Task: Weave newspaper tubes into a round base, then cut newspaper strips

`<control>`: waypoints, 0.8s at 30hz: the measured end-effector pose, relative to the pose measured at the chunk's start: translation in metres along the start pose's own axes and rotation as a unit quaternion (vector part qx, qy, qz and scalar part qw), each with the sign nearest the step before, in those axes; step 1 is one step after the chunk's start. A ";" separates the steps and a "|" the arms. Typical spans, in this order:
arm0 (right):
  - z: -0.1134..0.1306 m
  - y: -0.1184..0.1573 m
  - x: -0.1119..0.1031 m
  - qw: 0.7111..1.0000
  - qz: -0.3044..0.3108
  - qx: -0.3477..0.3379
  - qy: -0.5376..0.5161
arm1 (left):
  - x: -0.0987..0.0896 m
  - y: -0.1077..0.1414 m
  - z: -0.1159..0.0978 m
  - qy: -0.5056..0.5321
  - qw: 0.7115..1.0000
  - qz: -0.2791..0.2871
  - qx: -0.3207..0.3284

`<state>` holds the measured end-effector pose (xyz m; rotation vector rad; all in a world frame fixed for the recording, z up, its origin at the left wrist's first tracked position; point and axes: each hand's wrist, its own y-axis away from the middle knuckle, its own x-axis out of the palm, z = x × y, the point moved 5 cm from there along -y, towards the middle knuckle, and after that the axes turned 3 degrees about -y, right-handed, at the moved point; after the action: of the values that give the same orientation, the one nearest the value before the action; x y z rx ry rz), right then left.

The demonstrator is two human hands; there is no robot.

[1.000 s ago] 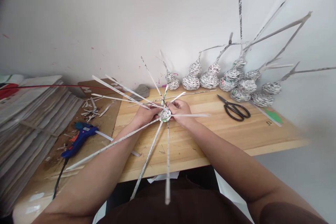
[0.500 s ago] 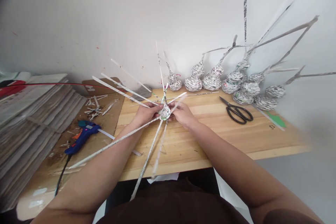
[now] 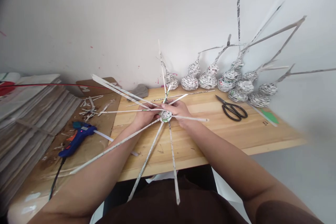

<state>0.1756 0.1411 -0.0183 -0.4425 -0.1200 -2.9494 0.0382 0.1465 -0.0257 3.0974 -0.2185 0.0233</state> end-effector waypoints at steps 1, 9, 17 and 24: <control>-0.002 0.000 0.000 1.000 -0.014 -0.005 0.002 | 0.002 0.001 0.000 0.006 1.000 0.005 0.002; -0.004 -0.003 -0.005 0.993 -0.107 -0.053 0.016 | 0.000 0.003 0.004 -0.008 0.998 -0.064 -0.028; -0.005 -0.002 -0.006 0.997 -0.071 -0.010 -0.004 | -0.006 0.000 0.001 -0.044 0.996 -0.071 0.005; -0.007 -0.004 -0.012 0.997 -0.073 0.034 -0.001 | -0.010 0.001 -0.006 -0.080 0.991 -0.101 0.044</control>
<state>0.1846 0.1464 -0.0289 -0.4463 -0.2623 -3.0760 0.0279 0.1471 -0.0195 3.1931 0.0949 -0.2266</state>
